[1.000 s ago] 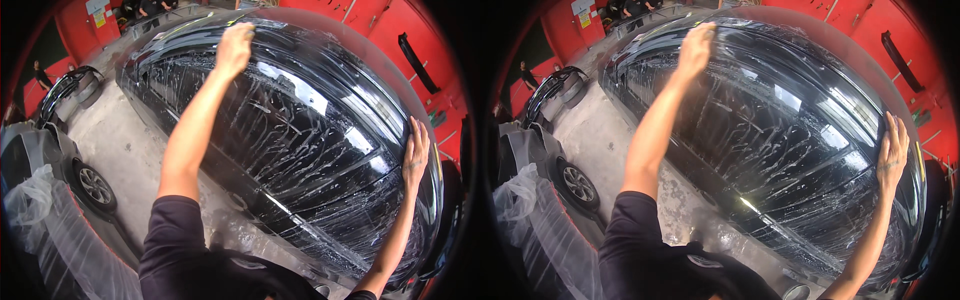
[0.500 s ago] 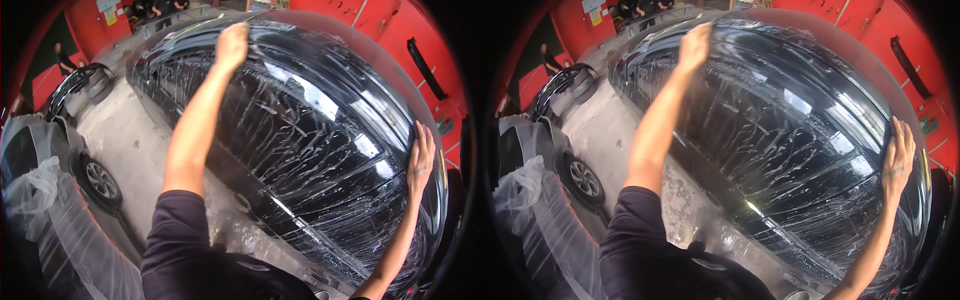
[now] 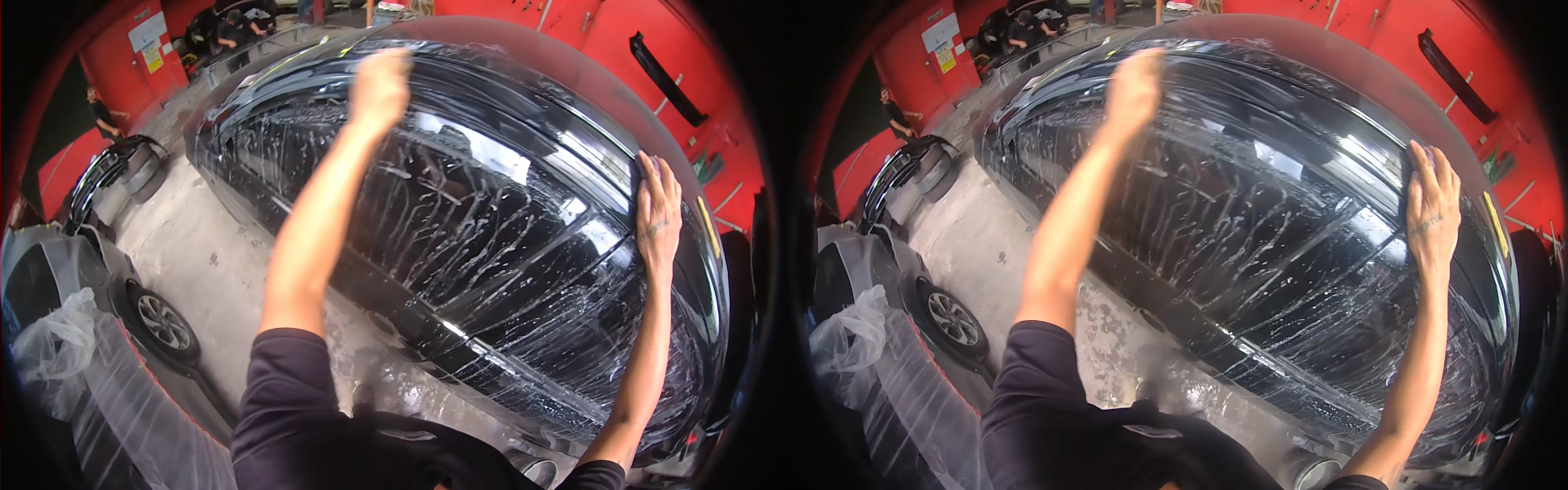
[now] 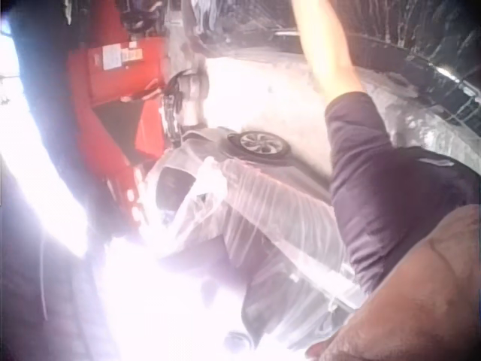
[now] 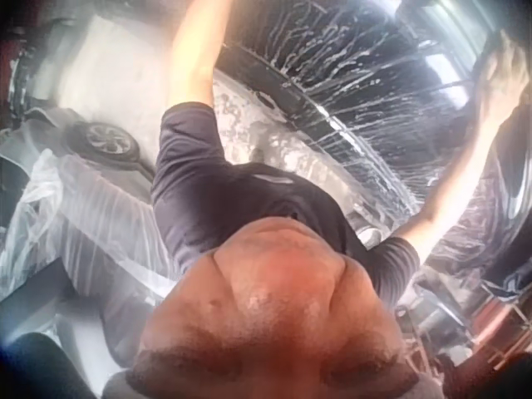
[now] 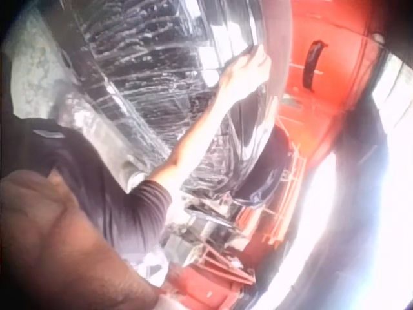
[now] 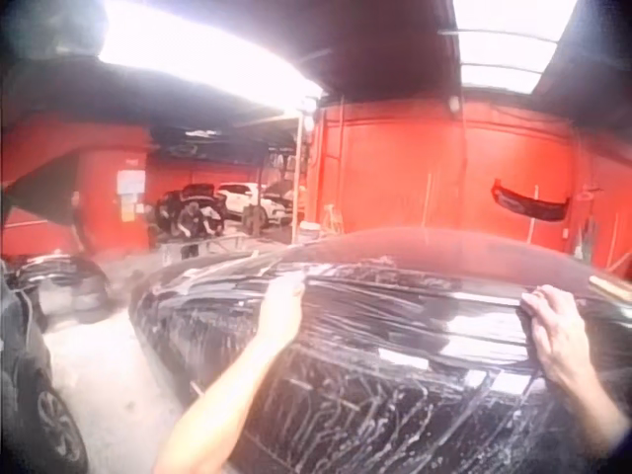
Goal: The person applies a protective film to the rear window of a black car using a squeegee and a cloth. They smooth the film over the soapy surface, working from the top down and adjusting the edges.
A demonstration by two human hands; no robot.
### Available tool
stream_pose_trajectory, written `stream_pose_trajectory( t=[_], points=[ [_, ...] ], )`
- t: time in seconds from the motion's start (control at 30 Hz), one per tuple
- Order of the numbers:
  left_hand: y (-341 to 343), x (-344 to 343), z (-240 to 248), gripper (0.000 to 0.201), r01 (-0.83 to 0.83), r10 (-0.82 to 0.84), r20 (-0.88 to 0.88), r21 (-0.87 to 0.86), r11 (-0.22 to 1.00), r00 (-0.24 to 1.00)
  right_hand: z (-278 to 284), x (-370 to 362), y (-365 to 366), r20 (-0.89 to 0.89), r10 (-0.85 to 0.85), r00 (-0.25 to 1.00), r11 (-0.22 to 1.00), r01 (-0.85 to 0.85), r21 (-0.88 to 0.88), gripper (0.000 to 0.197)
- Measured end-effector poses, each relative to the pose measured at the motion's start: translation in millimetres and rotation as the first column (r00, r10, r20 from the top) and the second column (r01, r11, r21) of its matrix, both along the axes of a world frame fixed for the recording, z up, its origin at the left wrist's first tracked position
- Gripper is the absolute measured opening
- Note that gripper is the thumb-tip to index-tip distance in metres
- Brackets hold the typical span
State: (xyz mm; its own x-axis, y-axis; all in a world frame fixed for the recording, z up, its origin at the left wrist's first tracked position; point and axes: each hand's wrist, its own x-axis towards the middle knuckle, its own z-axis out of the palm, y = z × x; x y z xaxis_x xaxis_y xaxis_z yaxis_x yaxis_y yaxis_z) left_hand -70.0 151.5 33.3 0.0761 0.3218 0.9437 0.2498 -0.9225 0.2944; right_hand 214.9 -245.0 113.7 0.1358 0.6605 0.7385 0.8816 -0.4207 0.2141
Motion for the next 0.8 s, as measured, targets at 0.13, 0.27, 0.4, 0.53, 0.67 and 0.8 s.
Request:
stream_pose_trajectory(
  t=[0.13, 0.27, 0.4, 0.53, 0.67, 0.8],
  points=[
    [52.7, -47.2, -1.1, 0.040, -0.202, 0.182, -0.100, -0.262, 0.944, 0.978, 4.7, -12.5, 15.3, 0.029, 0.035, 0.999, 0.999, -0.036, 0.036, 0.041],
    [-120.0, 93.5, 11.6, 0.031, 0.063, -0.053, -0.068, 0.145, 0.987, 0.996, 5.1, -10.1, 15.7, 0.050, 0.015, 0.999, 0.999, -0.016, 0.033, 0.041],
    [-208.0, 129.8, 2.5, 0.038, 0.349, -0.332, -0.111, 0.231, 0.908, 0.937, 4.2, -7.9, 8.7, -0.002, 0.024, 1.000, 0.999, -0.024, 0.029, 0.044],
    [-62.3, 49.1, -1.0, 0.035, 0.095, -0.094, -0.041, 0.023, 0.995, 0.995, 3.9, -4.3, -2.7, -0.004, -0.020, 1.000, 0.999, 0.020, 0.024, 0.045],
    [70.5, -82.0, -41.7, 0.042, -0.283, 0.293, -0.023, -0.342, 0.896, 0.956, 0.8, -3.5, 14.1, -0.001, 0.004, 1.000, 1.000, -0.004, 0.006, 0.043],
    [-63.9, 2.1, -27.9, 0.036, -0.146, 0.146, -0.025, 0.010, 0.989, 0.989, -1.3, 10.3, 9.6, 0.000, -0.030, 1.000, 1.000, 0.030, -0.003, 0.043]
  ],
)
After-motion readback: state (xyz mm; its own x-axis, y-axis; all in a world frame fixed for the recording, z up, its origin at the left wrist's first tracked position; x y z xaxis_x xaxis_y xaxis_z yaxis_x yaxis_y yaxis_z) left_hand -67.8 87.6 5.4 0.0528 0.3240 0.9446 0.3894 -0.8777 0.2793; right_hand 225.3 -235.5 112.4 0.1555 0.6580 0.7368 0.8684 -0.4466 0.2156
